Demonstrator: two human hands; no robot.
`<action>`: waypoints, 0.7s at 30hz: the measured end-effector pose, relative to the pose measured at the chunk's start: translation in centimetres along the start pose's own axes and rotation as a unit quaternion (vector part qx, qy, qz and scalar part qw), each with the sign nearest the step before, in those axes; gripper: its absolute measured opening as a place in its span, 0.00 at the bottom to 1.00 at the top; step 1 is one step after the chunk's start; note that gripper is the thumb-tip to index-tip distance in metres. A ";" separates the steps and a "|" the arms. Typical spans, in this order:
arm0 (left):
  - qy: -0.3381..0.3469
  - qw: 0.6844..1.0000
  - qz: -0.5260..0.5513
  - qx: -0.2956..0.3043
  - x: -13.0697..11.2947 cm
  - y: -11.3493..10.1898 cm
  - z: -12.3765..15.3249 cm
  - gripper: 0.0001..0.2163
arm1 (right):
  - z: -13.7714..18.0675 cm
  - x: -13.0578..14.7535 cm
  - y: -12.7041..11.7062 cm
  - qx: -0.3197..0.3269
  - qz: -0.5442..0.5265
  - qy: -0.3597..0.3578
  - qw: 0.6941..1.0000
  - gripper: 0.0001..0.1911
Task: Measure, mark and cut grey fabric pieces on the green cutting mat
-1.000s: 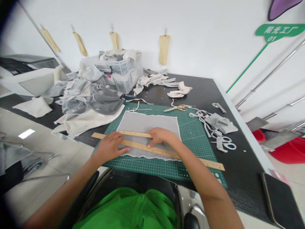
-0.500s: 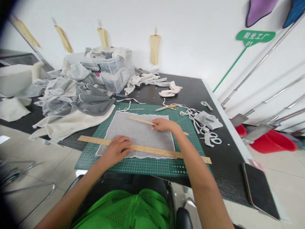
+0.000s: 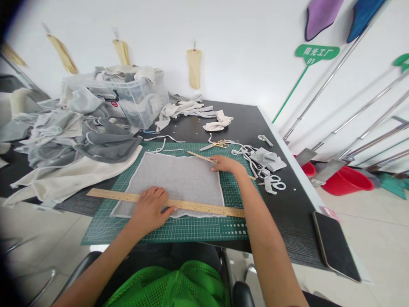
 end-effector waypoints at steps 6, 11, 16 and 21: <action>0.006 1.000 -0.003 0.003 0.1 0.8 0.5 0.12 | 0.0 -0.8 -0.8 -0.053 -0.009 0.007 0.999 0.26; -0.010 1.000 -0.015 -0.009 0.4 1.0 1.0 0.14 | -0.2 -1.0 -0.8 -0.065 -0.014 0.015 0.998 0.26; 0.012 1.000 0.014 -0.007 0.4 1.2 1.2 0.13 | -0.3 -1.0 -0.8 -0.070 -0.012 0.031 0.997 0.27; 0.129 0.986 0.093 0.057 -1.1 1.8 1.1 0.11 | -0.4 -1.0 -0.8 -0.072 -0.010 0.031 0.997 0.27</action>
Point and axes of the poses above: each hand's wrist, its own z-axis away from the middle knuckle, its own y-axis out of the palm, x = y × z, the point moved 10 cm from there along -z, towards the middle knuckle, and after that the axes turned 11 degrees about x, right-handed, at the moved point
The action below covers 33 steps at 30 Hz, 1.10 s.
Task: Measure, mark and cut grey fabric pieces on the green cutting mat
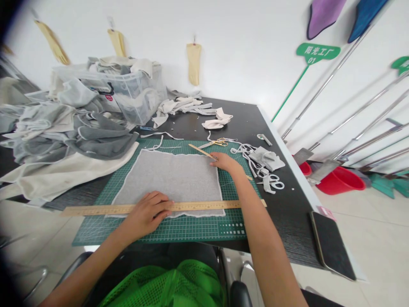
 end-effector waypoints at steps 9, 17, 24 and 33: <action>0.009 0.999 0.032 0.009 0.0 -0.2 -0.3 0.11 | 0.3 -0.5 -1.1 -0.054 0.015 -0.005 0.998 0.23; -0.020 1.000 0.017 -0.013 -0.5 -0.3 -0.1 0.11 | 1.0 -3.3 -2.9 -0.055 0.039 0.060 0.996 0.17; -0.088 0.995 0.024 -0.044 -0.2 0.0 -0.4 0.04 | 0.3 -3.5 -1.2 -0.025 0.041 0.085 0.995 0.17; -0.076 0.996 0.040 -0.029 0.4 0.2 -0.5 0.06 | 0.0 -4.1 -0.7 -0.017 0.034 0.132 0.991 0.16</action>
Point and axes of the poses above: each hand's wrist, its own z-axis away from the middle knuckle, its own y-axis out of the palm, x = y × z, the point moved 10 cm from there along -z, towards the middle knuckle, and after that the axes turned 11 degrees about x, right-handed, at the moved point
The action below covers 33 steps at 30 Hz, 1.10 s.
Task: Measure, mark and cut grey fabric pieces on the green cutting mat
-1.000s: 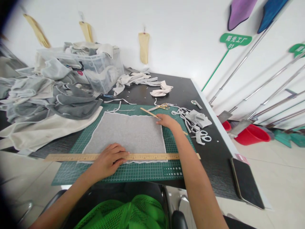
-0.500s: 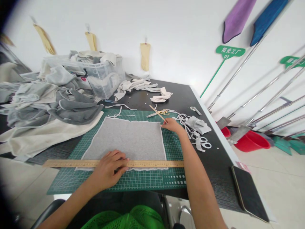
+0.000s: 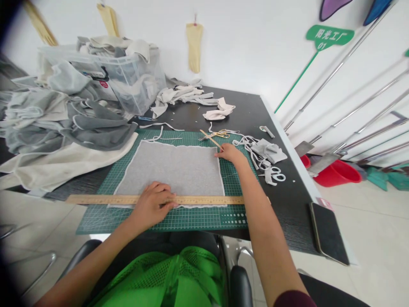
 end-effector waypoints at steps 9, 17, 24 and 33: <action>0.004 1.000 -0.025 0.008 -1.1 0.0 0.5 0.06 | -0.3 -0.3 0.0 0.003 0.006 0.010 1.000 0.16; 0.028 0.999 0.021 0.034 -0.7 0.1 -0.1 0.06 | 0.4 0.4 -0.2 0.001 0.042 0.013 0.999 0.16; 0.016 0.999 -0.005 0.036 -1.4 -0.3 0.2 0.06 | 2.4 7.7 -1.0 -0.004 0.090 -0.084 0.992 0.16; 0.009 0.993 -0.109 0.048 -2.4 0.0 0.3 0.11 | 6.1 20.0 7.7 0.171 0.070 -0.271 0.945 0.21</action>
Point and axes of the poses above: each hand's wrist, its own z-axis away from the middle knuckle, its own y-axis out of the palm, x = y × z, the point moved 10 cm from there along -z, towards the middle knuckle, and after that the axes turned 11 degrees about x, right-handed, at the moved point
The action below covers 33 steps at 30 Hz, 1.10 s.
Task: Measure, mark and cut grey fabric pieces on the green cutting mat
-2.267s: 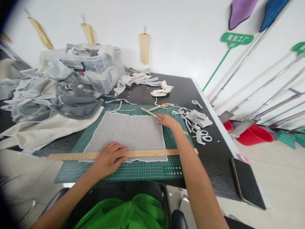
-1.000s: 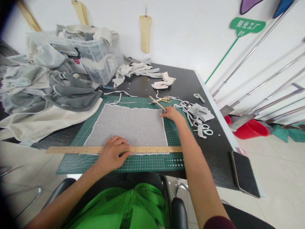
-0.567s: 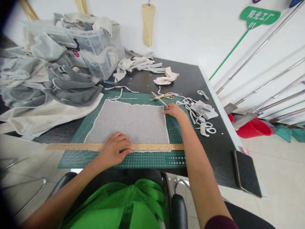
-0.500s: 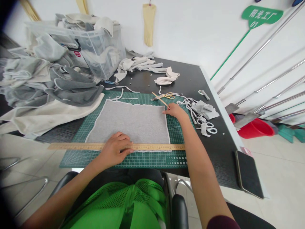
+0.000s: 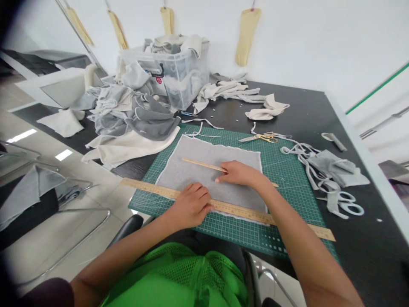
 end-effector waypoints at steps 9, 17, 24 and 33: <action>0.024 1.000 -0.001 0.011 -0.1 0.4 -0.1 0.11 | -0.5 -0.6 0.8 0.004 0.011 0.034 0.999 0.20; -0.018 0.999 0.026 -0.007 0.7 0.2 0.0 0.13 | -0.7 -1.0 0.8 0.003 0.016 0.043 0.999 0.20; 0.007 0.999 0.043 0.008 0.6 0.5 -0.4 0.11 | -1.0 -1.6 0.8 -0.008 0.009 0.056 0.998 0.21; 0.003 1.000 0.004 0.012 0.0 0.3 -0.5 0.13 | -0.8 -2.6 0.3 -0.034 0.016 0.078 0.996 0.22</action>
Point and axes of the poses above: each hand's wrist, its own z-axis away from the middle knuckle, its own y-axis out of the palm, x = y × z, the point moved 10 cm from there along -z, towards the middle knuckle, and after that the axes turned 11 degrees about x, right-handed, at the moved point
